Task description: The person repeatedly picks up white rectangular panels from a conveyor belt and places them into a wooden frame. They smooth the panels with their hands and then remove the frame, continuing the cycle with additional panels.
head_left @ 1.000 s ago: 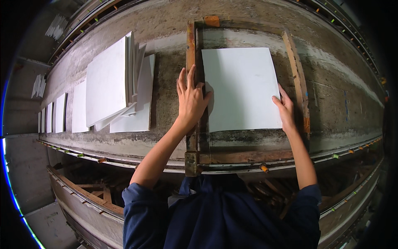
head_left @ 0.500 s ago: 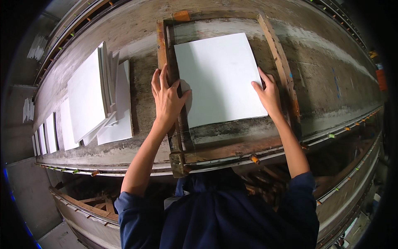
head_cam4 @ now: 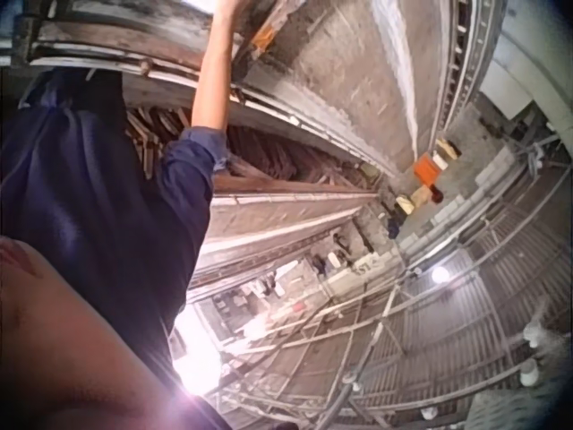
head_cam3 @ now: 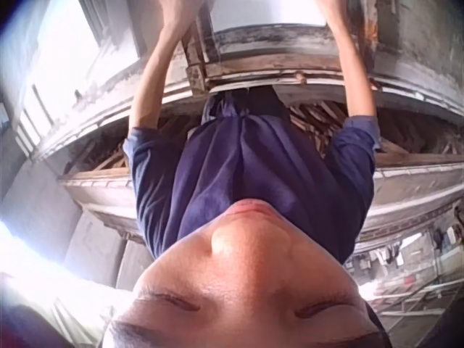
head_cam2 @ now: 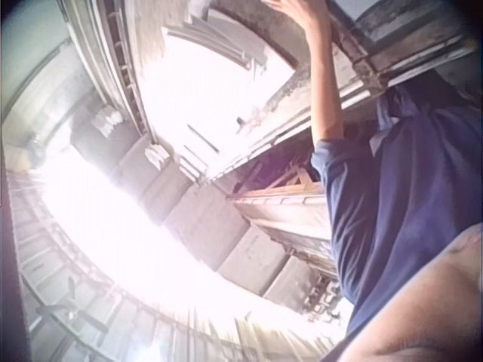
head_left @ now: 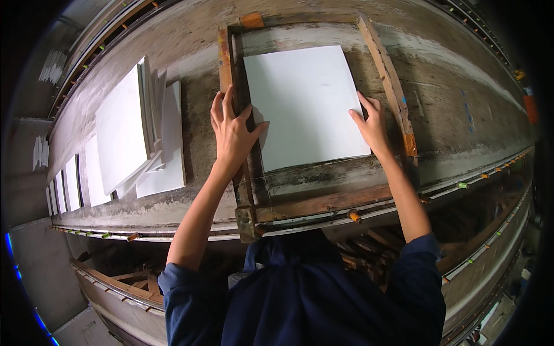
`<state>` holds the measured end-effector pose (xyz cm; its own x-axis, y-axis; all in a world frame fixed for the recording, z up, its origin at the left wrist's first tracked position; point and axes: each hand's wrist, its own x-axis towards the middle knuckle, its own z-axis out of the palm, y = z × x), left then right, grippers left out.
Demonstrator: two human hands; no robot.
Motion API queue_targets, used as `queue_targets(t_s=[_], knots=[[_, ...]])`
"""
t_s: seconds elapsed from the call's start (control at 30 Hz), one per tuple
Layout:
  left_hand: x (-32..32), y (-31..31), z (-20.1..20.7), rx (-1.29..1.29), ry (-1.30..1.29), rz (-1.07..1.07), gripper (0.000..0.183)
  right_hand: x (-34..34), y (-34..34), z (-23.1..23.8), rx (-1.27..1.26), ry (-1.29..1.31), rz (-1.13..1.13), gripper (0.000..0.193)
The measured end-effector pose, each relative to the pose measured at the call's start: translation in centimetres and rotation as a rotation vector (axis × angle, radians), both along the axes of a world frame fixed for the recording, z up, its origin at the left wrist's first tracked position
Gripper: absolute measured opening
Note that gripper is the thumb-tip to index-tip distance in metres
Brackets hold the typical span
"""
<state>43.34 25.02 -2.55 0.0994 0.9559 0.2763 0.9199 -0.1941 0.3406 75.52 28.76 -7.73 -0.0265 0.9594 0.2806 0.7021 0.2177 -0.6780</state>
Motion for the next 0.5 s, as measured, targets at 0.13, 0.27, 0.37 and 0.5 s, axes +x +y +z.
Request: queue_targets(t_s=[0.13,0.27,0.37,0.5], knots=[[0.2,-0.12,0.2,0.015,0.01,0.011,0.044,0.29,0.04,-0.27,-0.032,0.03,-0.002,0.05],[0.04,-0.27,0.22,0.025,0.006,0.012,0.044,0.5,0.04,-0.58,-0.056,0.053,-0.002,0.05],[0.07,-0.31,0.12,0.03,-0.009,0.014,0.043,0.49,-0.02,-0.49,-0.053,0.024,-0.006,0.049],[0.16,-0.29,0.21,0.038,-0.028,0.017,0.041,0.28,-0.3,0.13,-0.055,-0.013,0.002,0.049]])
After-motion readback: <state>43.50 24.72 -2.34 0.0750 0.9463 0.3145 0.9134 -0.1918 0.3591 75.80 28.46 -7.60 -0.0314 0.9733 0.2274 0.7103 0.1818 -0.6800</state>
